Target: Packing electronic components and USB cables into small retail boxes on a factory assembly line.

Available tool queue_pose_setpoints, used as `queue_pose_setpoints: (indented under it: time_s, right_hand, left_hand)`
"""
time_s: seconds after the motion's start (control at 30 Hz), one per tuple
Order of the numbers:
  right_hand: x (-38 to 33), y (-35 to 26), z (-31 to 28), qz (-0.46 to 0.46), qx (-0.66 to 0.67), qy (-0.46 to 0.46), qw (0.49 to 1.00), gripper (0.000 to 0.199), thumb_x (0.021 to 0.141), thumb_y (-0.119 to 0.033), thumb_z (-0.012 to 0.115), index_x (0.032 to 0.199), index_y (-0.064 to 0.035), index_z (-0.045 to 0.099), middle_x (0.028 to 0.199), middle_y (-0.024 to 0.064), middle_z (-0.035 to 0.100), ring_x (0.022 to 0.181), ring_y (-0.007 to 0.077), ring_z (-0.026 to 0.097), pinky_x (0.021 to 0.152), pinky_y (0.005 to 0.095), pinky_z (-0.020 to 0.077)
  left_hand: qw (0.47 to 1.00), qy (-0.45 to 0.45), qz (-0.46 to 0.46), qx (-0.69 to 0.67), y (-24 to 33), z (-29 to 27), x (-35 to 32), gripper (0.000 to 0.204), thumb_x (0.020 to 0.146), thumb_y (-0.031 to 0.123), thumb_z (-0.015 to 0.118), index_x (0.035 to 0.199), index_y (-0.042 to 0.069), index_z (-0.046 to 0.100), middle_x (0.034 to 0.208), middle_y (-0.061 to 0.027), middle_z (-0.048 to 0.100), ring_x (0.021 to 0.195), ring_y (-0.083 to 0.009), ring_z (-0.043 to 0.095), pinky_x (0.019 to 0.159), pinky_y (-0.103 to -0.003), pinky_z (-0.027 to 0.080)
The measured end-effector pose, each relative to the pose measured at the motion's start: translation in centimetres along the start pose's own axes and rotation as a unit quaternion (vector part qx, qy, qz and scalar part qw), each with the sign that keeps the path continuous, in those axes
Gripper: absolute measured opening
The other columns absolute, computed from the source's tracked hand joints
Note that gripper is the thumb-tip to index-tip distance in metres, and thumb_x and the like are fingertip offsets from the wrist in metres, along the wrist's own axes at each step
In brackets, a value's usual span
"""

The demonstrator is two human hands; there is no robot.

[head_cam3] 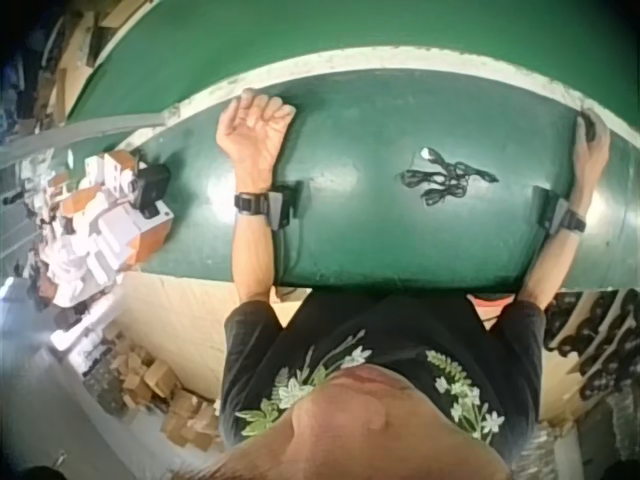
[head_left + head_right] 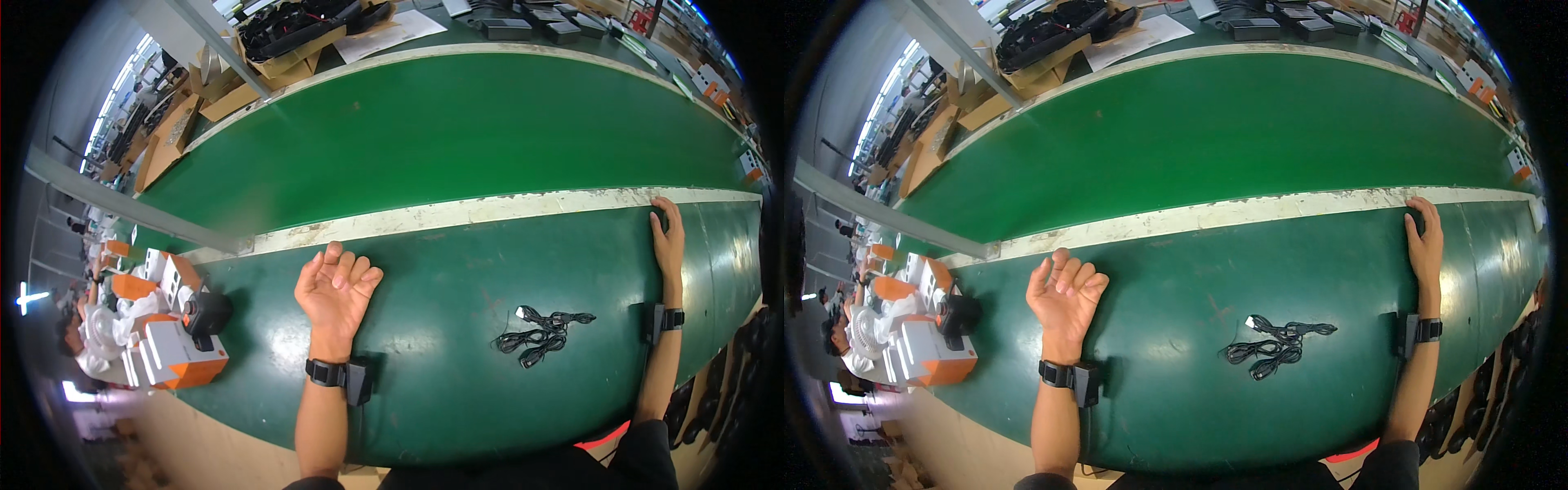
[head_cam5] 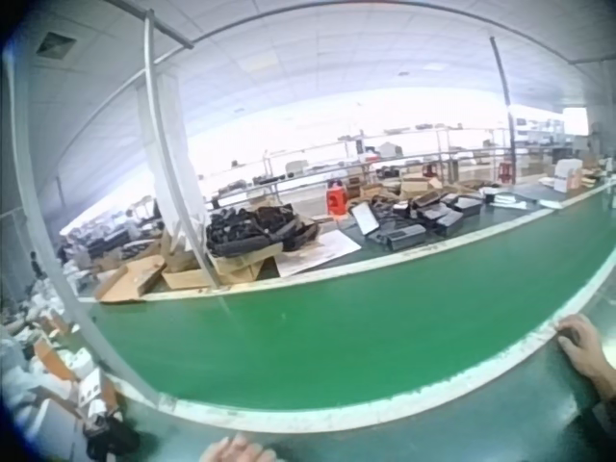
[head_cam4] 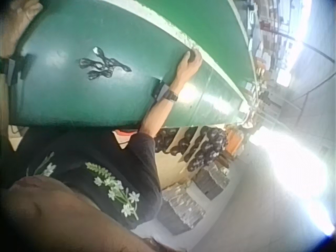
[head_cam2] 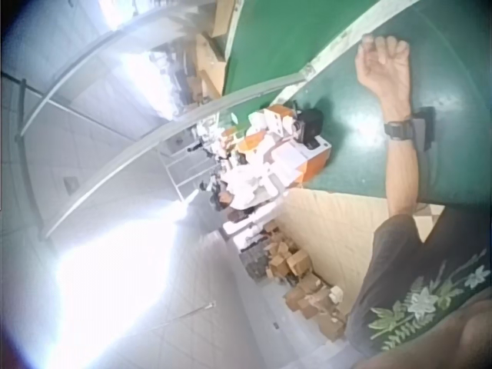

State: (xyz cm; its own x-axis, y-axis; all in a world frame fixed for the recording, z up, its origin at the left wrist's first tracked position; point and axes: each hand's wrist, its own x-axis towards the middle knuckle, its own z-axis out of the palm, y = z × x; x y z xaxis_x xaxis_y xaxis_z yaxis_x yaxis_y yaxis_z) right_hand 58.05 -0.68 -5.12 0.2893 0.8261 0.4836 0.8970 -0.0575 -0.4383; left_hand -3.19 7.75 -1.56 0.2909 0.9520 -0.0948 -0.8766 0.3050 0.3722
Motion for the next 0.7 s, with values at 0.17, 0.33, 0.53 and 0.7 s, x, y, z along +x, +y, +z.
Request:
queue_pose_setpoints:
  time_s: [0.17,0.33,0.53,0.7]
  right_hand:
    - [0.2,0.0,0.3,-0.005,0.014,0.011,1.000,0.025,0.100,-0.008,0.065,0.124,-0.0038,0.067,0.136,0.0146,0.066,0.130,0.0340,0.061,0.113,0.0399,0.0444]
    - [0.0,-0.2,0.2,-0.024,-0.002,0.029,0.999,0.022,0.099,-0.007,0.066,0.121,-0.0034,0.068,0.134,0.0169,0.067,0.128,0.0364,0.063,0.112,0.0415,0.0464]
    - [0.6,-5.1,-3.0,-0.029,0.054,0.096,0.993,0.018,0.101,-0.004,0.064,0.116,0.0007,0.071,0.125,0.0143,0.073,0.123,0.0309,0.067,0.111,0.0413,0.0473]
    - [3.1,-25.2,-10.7,-0.134,0.321,0.063,0.936,0.020,0.094,0.003,0.068,0.113,0.0020,0.074,0.110,0.0130,0.073,0.101,0.0194,0.071,0.089,0.0312,0.0570]
  left_hand:
    - [1.000,0.006,0.015,-0.008,0.0,0.4,-0.2,0.019,0.104,0.027,0.057,0.095,0.010,0.062,0.062,0.0015,0.044,0.064,-0.0132,0.039,0.075,-0.034,0.039]
    - [1.000,0.001,0.016,-0.013,0.2,0.2,-0.3,0.022,0.103,0.030,0.057,0.094,0.011,0.063,0.064,0.0001,0.046,0.067,-0.0156,0.040,0.076,-0.035,0.039]
    - [0.998,-0.052,0.008,-0.033,-0.8,1.8,-0.8,0.028,0.104,0.036,0.055,0.089,0.012,0.061,0.065,0.0017,0.047,0.072,-0.0158,0.039,0.074,-0.035,0.036]
    - [0.972,-0.228,-0.002,-0.059,-1.4,11.7,-3.1,0.031,0.109,0.037,0.050,0.085,0.017,0.052,0.064,0.0061,0.046,0.071,-0.0127,0.036,0.074,-0.033,0.034]
